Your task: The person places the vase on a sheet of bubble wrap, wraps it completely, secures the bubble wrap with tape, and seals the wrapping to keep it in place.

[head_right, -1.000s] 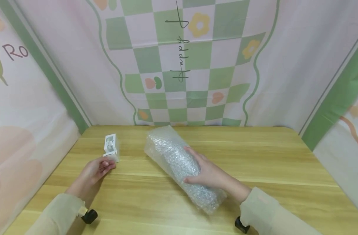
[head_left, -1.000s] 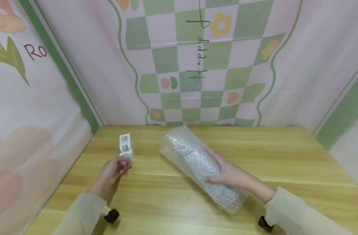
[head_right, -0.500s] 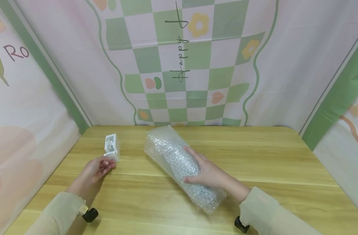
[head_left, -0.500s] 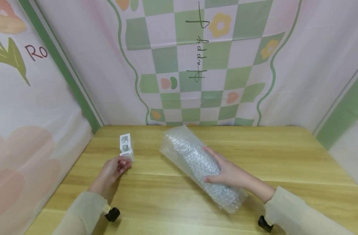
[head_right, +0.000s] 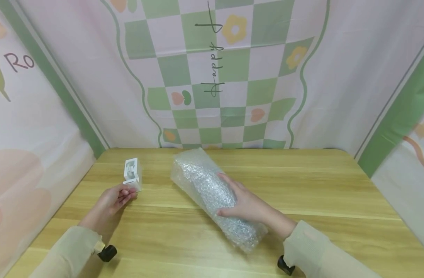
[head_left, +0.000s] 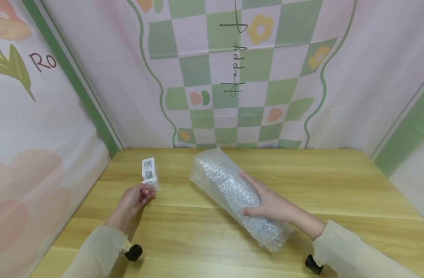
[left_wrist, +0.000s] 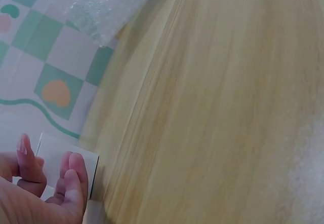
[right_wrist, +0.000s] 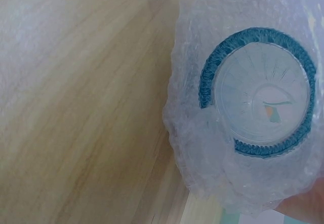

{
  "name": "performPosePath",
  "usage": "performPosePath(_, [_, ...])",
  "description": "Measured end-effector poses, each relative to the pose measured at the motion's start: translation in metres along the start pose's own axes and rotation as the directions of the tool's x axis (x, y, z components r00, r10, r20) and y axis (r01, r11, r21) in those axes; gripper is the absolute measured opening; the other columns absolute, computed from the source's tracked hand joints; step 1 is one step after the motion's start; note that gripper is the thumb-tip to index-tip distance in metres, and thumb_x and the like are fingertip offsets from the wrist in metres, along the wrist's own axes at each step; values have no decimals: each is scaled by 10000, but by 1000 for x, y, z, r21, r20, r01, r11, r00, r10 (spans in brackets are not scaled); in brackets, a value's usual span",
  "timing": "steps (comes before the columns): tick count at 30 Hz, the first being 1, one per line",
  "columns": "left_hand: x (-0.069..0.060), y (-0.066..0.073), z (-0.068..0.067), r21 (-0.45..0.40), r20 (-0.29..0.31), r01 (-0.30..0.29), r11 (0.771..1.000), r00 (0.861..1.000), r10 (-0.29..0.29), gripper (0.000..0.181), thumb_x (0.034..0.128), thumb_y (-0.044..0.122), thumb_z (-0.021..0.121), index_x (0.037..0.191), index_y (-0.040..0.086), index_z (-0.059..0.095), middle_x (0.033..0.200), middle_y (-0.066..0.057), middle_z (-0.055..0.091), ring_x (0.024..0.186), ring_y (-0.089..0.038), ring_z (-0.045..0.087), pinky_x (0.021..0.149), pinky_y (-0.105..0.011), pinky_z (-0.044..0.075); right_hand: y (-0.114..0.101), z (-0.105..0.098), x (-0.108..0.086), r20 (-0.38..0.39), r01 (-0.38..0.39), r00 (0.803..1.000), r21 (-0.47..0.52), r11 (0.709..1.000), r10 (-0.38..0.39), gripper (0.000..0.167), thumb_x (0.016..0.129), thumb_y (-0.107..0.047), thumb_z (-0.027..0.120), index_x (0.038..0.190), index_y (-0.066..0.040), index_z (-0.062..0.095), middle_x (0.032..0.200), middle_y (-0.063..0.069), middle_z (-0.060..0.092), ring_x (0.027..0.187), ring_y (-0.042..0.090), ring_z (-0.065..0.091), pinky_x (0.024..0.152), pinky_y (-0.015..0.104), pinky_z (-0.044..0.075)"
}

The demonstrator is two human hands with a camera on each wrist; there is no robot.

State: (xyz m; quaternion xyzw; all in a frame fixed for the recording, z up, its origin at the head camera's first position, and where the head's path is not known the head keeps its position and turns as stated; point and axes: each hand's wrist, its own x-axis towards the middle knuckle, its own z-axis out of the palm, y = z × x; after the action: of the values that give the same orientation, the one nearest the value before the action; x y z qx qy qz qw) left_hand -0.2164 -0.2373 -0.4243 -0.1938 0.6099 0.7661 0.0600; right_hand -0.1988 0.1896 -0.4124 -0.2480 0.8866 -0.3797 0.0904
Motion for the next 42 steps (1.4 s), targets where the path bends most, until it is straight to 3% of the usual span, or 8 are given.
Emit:
performPosePath(9, [5,-1,0,-15,-10,20,1000,1000,-20,390,1013,-15,454,644,93,515,757,-17,695,710,-86,682,764,-184,578,1,-1,0,4,9,1000,9,1000,-9,1123,810,-435,833,1660,-304,111,1655,266,155,1389,618,294,949,813,377])
performPosePath(18, [5,-16,-5,14,-18,-1,1000,1000,1,425,1005,9,496,590,101,503,705,12,693,681,-73,701,704,-152,571,-1,1,0,0,13,1000,0,1000,-13,1120,808,-440,835,1660,-292,123,1653,256,179,1397,601,300,967,809,364])
performPosePath(24, [-1,-9,-6,113,40,-22,993,999,17,418,1031,135,536,616,141,575,671,43,640,722,-85,689,767,-197,571,-1,1,-1,-2,5,1000,-5,1000,-5,1125,803,-452,835,1660,-297,122,1653,257,176,1400,604,289,963,819,354])
performPosePath(30, [-6,3,-2,184,72,-4,983,997,-9,344,1034,231,585,705,158,651,702,61,637,667,-64,633,627,-163,511,1,1,-1,-2,0,1000,4,1000,0,1122,811,-440,835,1659,-312,112,1656,253,167,1398,605,292,963,810,366])
performPosePath(33, [-9,8,0,237,97,-25,971,995,2,276,1025,208,600,763,144,658,734,68,619,641,-38,585,599,-145,493,1,1,0,-1,-1,1000,4,1000,1,1124,812,-439,837,1659,-315,109,1657,254,165,1396,607,293,963,808,369])
performPosePath(36, [-13,14,4,322,133,-65,945,991,23,232,1033,198,580,830,116,659,774,63,603,665,-28,557,614,-143,488,1,0,0,1,0,1000,7,1000,0,1122,812,-437,836,1659,-320,109,1657,254,164,1395,609,295,961,809,370])
performPosePath(39, [-18,19,12,390,168,-118,913,984,55,197,1034,208,579,921,75,671,840,42,616,749,-60,582,717,-195,514,1,-1,0,8,-1,1000,10,1000,1,1120,815,-433,834,1658,-326,105,1655,262,162,1391,616,294,948,814,375])
performPosePath(42, [-24,23,24,447,218,-187,875,971,96,232,1028,233,596,1033,14,673,929,10,632,870,-129,606,895,-324,522,1,-1,0,15,-9,1000,10,1000,9,1125,812,-431,837,1658,-331,101,1648,279,162,1381,625,299,933,818,384])
